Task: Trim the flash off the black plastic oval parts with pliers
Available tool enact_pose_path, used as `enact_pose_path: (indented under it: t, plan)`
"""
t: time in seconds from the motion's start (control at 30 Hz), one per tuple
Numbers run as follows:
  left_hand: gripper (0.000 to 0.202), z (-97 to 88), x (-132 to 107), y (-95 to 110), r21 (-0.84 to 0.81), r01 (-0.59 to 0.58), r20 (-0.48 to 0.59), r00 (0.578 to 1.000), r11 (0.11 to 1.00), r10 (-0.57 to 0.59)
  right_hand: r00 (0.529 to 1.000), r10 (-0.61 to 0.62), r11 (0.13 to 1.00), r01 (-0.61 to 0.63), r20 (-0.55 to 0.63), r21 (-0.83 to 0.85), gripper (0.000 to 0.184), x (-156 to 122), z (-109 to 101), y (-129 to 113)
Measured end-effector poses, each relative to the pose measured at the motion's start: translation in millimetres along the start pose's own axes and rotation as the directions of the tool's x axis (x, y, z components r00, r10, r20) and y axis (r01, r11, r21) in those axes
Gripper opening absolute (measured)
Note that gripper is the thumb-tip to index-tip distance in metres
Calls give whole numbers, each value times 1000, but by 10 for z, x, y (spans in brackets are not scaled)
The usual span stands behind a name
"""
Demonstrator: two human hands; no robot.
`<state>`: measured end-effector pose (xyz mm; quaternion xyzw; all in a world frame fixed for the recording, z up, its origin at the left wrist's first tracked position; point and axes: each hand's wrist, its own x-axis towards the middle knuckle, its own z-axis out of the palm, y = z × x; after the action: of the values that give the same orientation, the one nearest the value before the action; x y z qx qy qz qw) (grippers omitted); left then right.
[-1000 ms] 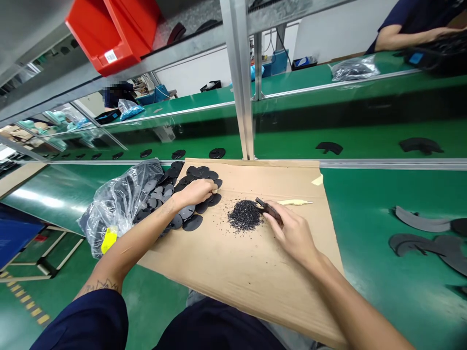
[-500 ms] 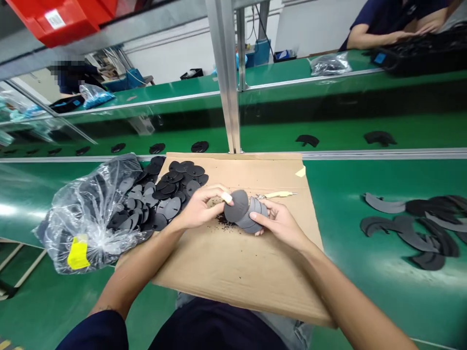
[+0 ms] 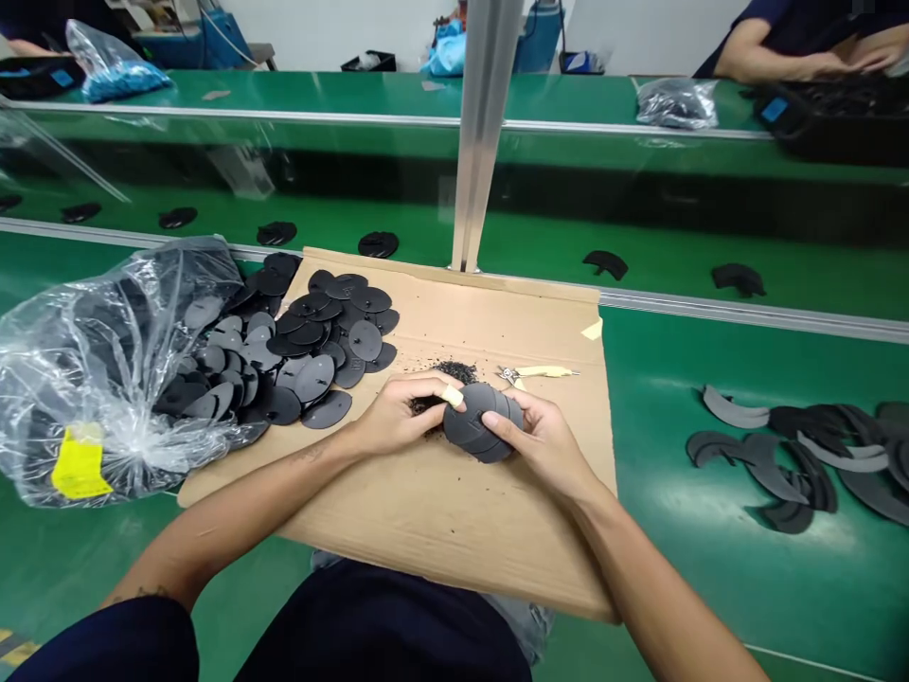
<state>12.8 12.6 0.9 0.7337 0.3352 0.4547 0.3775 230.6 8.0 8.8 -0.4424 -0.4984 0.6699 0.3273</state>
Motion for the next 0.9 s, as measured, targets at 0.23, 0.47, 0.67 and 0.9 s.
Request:
enact_pose_path:
  t: [0.23,0.47,0.67,0.9]
  plan:
    - [17,6,-6,-4,17,26,-17,1000,1000,-25,997,-35,997,31,-67,-65,48,-5,15,11]
    - [16,10,-8,-7,17,19,-42,999,1000,-18,989,-129,981,118,-66,-152,44,-14,20,10]
    - [17,-14,-15,-18,34,5,-34,999,999,-3,993,-113,985,107,-36,-137,44,-17,17,9]
    - [20,-47,0,7,53,-4,9,1000,999,4,998,-65,994,63,-17,-91,42,-11,3,14]
